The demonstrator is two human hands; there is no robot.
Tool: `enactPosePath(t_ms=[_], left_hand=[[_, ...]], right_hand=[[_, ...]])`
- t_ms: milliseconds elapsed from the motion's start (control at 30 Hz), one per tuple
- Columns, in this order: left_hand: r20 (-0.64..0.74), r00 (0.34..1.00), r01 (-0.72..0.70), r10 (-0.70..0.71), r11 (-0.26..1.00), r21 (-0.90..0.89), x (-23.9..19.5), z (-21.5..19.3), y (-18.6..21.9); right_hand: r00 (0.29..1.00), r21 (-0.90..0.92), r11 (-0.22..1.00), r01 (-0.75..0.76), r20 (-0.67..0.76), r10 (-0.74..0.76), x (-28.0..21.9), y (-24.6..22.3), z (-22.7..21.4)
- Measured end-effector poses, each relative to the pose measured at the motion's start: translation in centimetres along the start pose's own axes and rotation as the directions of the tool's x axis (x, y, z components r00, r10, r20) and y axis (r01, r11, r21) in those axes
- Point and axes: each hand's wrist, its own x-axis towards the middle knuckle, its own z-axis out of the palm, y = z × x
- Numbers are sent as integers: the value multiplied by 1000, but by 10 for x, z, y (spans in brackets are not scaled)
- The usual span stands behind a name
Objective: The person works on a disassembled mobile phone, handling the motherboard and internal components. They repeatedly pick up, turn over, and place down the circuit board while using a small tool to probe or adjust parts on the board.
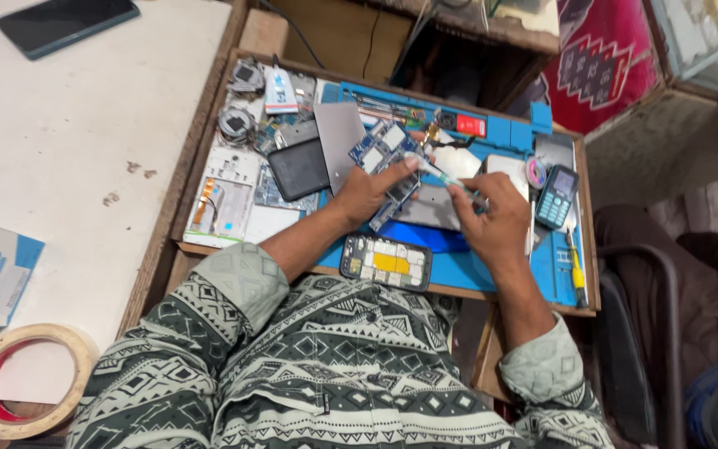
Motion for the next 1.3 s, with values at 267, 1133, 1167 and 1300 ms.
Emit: enactPosePath(t_ms=[267, 1133, 1167, 1300], left_hand=[[-38, 999, 9, -9, 1000, 4, 2, 2, -6], [-63, 991, 121, -117, 990, 76, 6, 0, -6], [-59, 991, 121, -117, 990, 72, 6, 0, -7], [-13, 999, 34, -33, 998, 47, 2, 2, -11]], right_hand=[[998, 33, 999, 13, 62, -15, 3, -10, -2], [986, 111, 982, -156, 81, 147, 0, 14, 7], [989, 98, 985, -141, 64, 135, 0, 14, 7], [987, 124, 980, -157, 55, 152, -3, 8, 4]])
